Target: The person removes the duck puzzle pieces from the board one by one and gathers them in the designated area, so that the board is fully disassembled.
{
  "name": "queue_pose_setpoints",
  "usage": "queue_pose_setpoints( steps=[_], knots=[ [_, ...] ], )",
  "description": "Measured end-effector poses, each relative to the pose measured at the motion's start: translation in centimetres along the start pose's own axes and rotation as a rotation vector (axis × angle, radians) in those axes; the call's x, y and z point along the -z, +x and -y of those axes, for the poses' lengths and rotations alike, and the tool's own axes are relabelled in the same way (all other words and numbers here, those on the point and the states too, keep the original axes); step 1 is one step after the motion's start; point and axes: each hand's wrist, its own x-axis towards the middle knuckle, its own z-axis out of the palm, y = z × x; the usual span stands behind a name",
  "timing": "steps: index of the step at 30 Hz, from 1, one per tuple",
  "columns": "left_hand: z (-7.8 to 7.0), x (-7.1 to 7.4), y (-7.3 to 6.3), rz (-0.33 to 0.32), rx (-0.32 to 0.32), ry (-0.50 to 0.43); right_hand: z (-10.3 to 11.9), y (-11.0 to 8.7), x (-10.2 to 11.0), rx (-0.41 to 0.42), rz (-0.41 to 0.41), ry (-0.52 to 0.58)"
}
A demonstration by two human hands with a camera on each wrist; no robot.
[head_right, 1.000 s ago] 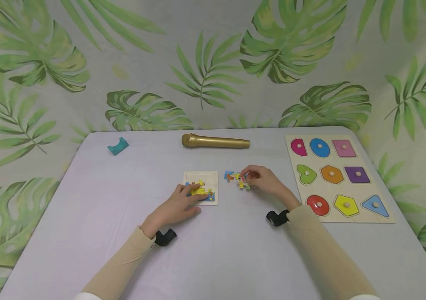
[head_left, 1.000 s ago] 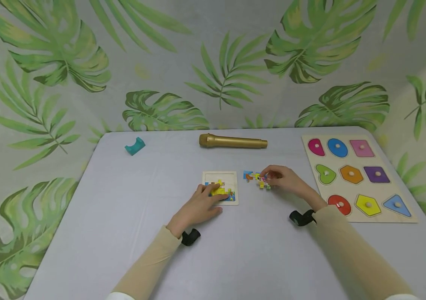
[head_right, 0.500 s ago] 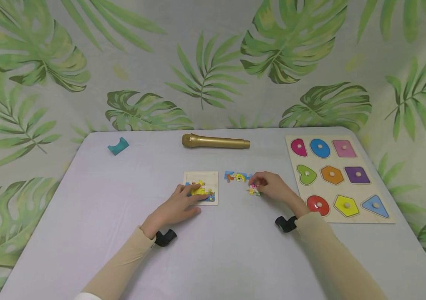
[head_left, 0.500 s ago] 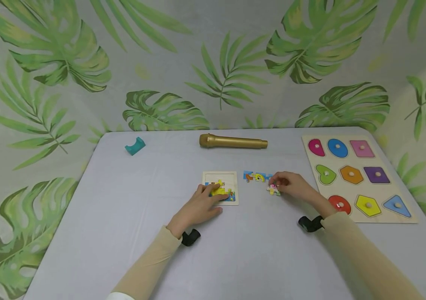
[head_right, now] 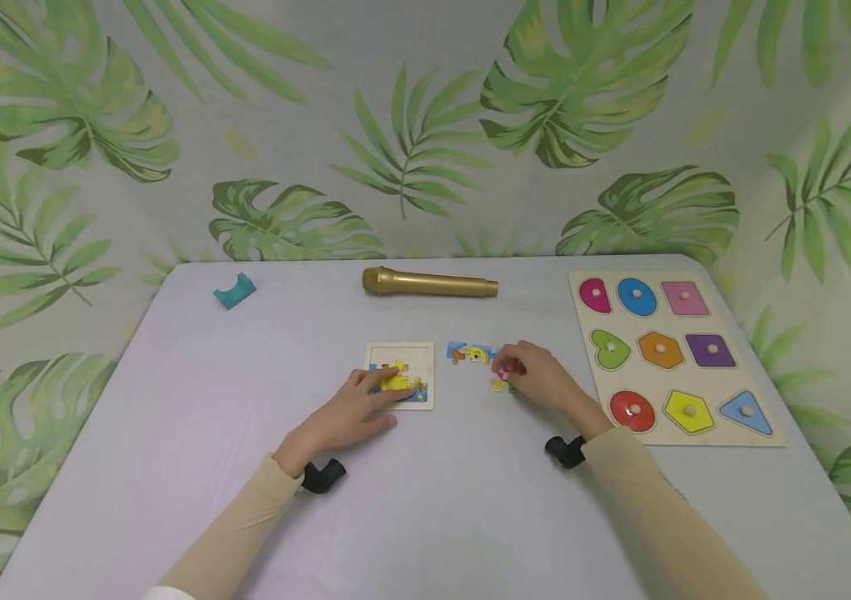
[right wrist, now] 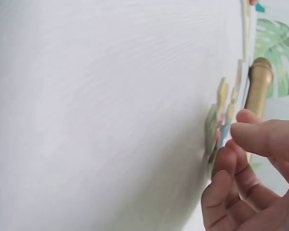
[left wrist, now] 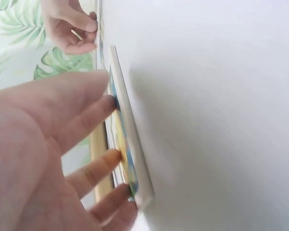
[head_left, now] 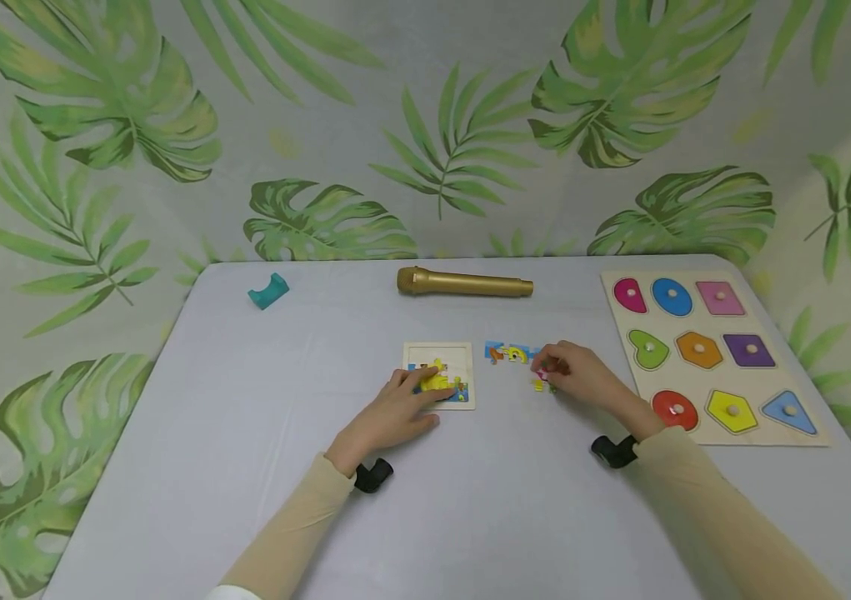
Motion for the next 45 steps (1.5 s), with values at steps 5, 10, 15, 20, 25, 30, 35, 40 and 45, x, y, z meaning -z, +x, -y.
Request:
queue_pose_setpoints(
  steps=[5,10,15,20,25,30,35,40,45],
  knots=[
    [0.6,0.1,-0.3,-0.008,-0.021,-0.025,1.6,0.9,-0.4,0.001,-0.027,0.131],
    [0.9,0.2,-0.6,-0.029,-0.030,-0.007,4.1,2.4,-1.6,0.043,0.005,0.191],
    [1.0,0.0,-0.9,-0.033,-0.009,0.003,6.0,4.1,-3.7,0.102,0.048,0.206],
    [1.0,0.1,-1.0,-0.032,-0.001,0.013,7.4,5.5,-5.5,0.136,0.057,0.214],
    [0.7,0.4,-0.9,-0.036,-0.013,0.036,8.5,6.3,-6.5,0.099,0.074,0.194],
    [0.2,0.7,-0.9,-0.035,-0.004,0.032,8.9,6.7,-7.2,0.066,0.085,0.159],
    [0.1,0.7,-0.7,-0.026,0.018,0.041,9.0,6.8,-7.3,0.073,0.062,0.160],
    [0.0,0.6,-0.6,-0.021,0.033,0.034,9.0,6.8,-7.3,0.074,0.039,0.167],
    [-0.1,0.7,-0.6,-0.025,0.036,0.033,8.8,6.9,-7.5,0.066,0.017,0.148]
  ],
)
